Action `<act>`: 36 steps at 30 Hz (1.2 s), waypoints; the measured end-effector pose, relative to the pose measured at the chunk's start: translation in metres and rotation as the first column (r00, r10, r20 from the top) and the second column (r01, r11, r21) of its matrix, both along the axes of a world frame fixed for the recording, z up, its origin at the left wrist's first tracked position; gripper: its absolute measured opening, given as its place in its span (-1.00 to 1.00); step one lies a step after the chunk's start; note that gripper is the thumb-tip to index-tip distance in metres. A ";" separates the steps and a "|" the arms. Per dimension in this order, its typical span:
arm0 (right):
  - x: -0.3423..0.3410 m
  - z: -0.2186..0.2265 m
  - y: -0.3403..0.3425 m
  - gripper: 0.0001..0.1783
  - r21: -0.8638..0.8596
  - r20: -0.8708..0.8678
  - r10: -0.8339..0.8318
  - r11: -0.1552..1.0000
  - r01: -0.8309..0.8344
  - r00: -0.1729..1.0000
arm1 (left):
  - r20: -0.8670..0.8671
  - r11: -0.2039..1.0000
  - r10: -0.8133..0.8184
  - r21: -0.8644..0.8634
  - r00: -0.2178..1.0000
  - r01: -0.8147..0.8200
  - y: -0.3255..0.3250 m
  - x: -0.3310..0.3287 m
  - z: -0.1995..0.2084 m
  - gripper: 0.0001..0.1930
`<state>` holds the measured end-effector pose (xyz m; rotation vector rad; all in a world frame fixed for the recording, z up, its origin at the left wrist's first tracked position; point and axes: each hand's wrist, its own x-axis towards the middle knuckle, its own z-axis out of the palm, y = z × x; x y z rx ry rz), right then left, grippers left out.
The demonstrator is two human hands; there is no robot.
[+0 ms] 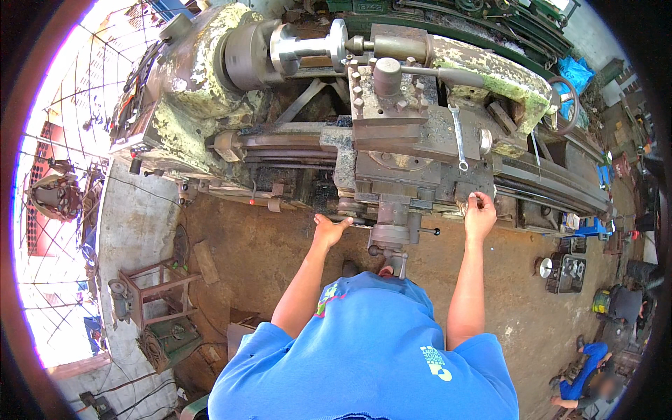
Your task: The person operates a metal lathe, turning handwheels and levers to adjust the carriage and tool post while a cylindrical metal workpiece rotates. The person repeatedly moves the tool along the workpiece and makes small adjustments to the machine controls.
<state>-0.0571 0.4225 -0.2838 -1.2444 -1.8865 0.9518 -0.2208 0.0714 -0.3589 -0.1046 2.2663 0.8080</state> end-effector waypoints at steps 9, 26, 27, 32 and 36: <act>0.001 -0.002 0.002 -0.79 -0.013 0.020 0.003 1.000 -0.003 1.000 | -0.013 0.999 -0.027 -0.025 1.000 0.026 -0.003 -0.002 -0.004 0.40; -0.001 0.007 -0.002 -0.79 0.007 0.016 0.005 1.000 -0.005 1.000 | -0.002 0.999 0.018 0.037 1.000 -0.017 -0.006 -0.004 -0.005 0.37; -0.001 0.007 -0.002 -0.78 0.006 0.018 0.003 1.000 -0.003 1.000 | -0.004 0.999 0.016 0.048 1.000 -0.016 -0.006 -0.004 -0.006 0.37; 0.000 0.008 -0.002 -0.78 0.006 0.028 0.001 1.000 -0.001 1.000 | 0.033 0.998 0.022 0.058 0.999 -0.024 -0.009 -0.006 -0.009 0.36; 0.000 0.006 -0.001 -0.79 -0.002 0.021 -0.003 1.000 0.003 1.000 | 0.025 0.996 0.023 0.086 0.999 -0.025 -0.010 -0.007 -0.009 0.35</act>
